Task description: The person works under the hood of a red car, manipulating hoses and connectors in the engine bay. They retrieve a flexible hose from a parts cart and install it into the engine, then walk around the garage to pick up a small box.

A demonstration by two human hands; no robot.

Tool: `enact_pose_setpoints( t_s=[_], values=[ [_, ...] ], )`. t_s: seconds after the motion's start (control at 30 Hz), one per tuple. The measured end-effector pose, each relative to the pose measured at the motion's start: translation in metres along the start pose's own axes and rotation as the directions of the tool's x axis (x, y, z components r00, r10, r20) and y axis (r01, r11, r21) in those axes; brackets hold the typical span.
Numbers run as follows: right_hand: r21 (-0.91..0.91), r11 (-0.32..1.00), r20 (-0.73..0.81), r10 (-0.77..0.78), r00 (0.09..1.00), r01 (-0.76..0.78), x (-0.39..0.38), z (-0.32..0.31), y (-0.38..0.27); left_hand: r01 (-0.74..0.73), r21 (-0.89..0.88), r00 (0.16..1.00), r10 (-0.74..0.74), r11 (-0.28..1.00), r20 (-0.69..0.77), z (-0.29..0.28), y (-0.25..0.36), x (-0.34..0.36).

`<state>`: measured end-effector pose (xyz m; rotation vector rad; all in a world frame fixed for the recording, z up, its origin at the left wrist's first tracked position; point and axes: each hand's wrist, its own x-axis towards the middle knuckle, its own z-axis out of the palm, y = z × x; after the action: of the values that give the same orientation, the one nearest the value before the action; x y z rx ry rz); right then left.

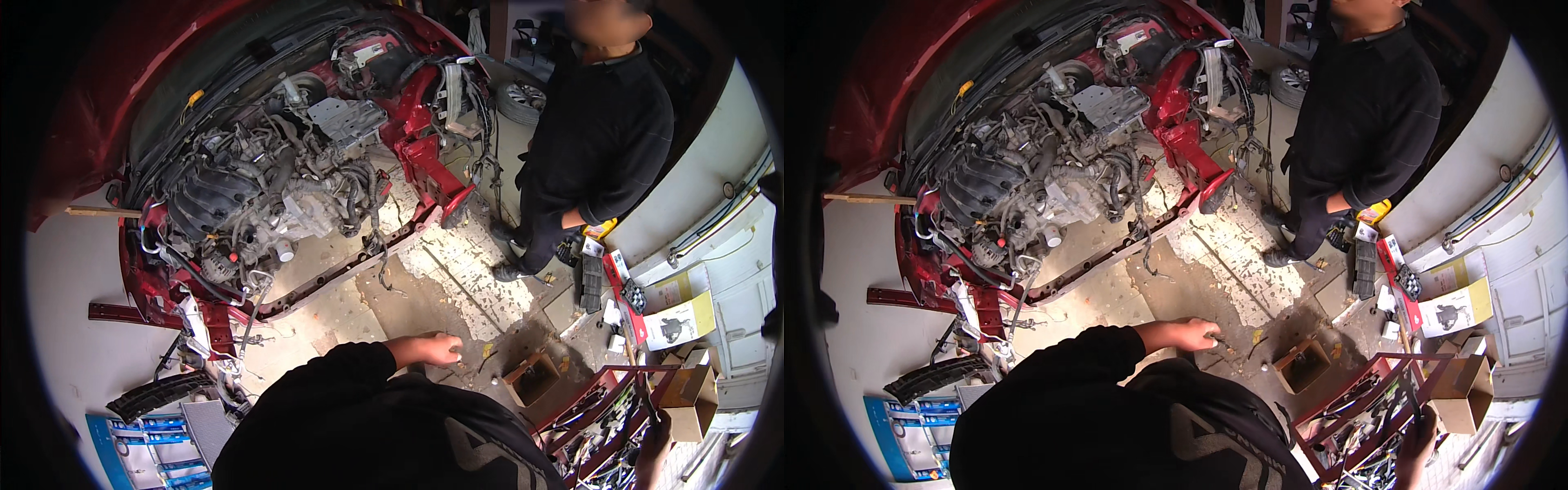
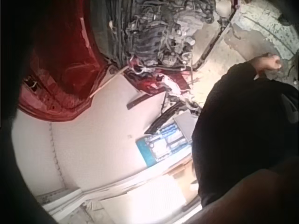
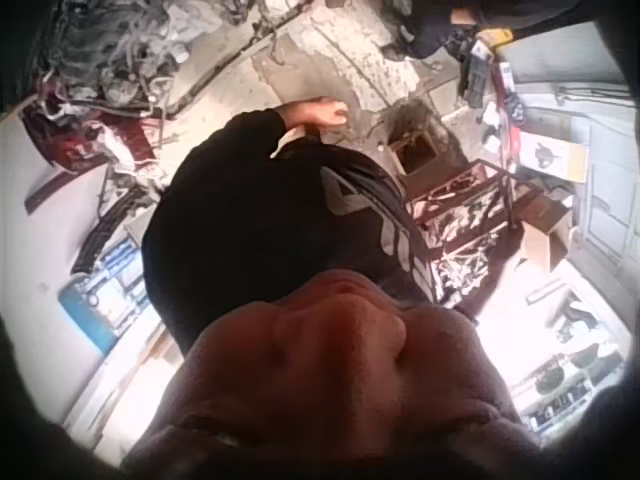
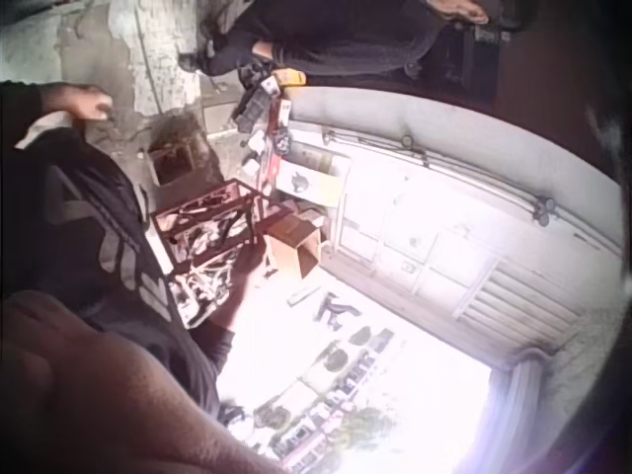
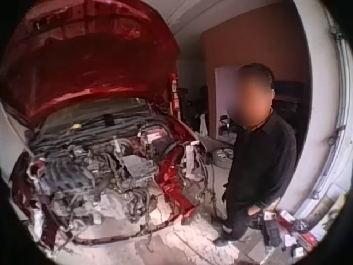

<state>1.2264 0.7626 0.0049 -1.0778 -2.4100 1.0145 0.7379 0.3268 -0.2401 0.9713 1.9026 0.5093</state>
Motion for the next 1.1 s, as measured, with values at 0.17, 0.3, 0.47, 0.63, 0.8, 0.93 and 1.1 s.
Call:
enact_pose_setpoints(
  t_s=[0.17, 0.3, 0.47, 0.63, 0.8, 0.93, 1.1],
  values=[
    [0.008, 0.848, 0.204, -0.521, 0.829, 0.53, 0.068, 0.201, -0.226, -0.483, -0.338, 0.87, 0.4, 0.808, -0.286, -0.118, 0.055, -0.043],
    [0.421, 0.856, 0.438, -0.481, 0.76, 0.3, 0.096, 0.312, -0.354, -0.626, -0.483, 0.774, 0.412, 0.613, -0.48, -0.19, 0.056, -0.111],
    [0.465, 0.828, 0.686, -0.561, 0.464, 0.313, 0.155, 0.383, -0.475, -0.669, -0.46, 0.66, 0.182, 0.584, -0.729, -0.255, 0.019, -0.185],
    [0.801, 0.351, 0.477, -0.864, -0.163, 0.485, 0.233, 0.451, -0.591, -0.796, -0.31, 0.476, 0.221, 0.52, -0.851, -0.33, -0.008, -0.207],
    [0.815, 0.415, 0.564, -0.726, -0.393, 0.403, 0.297, 0.521, -0.686, -0.906, -0.185, 0.281, 0.213, 0.381, -0.936, -0.42, -0.037, -0.196],
    [0.603, 0.558, 0.775, -0.58, -0.252, 0.57, 0.379, 0.565, -0.757, -0.708, -0.135, 0.198, 0.011, 0.693, -0.98, -0.483, -0.069, -0.197],
    [0.171, -0.189, 0.603, -0.756, -0.255, 0.967, 0.501, 0.64, -0.857, -0.396, -0.287, 0.044, -0.294, 0.872, -0.955, -0.571, -0.129, -0.224]
  ],
)
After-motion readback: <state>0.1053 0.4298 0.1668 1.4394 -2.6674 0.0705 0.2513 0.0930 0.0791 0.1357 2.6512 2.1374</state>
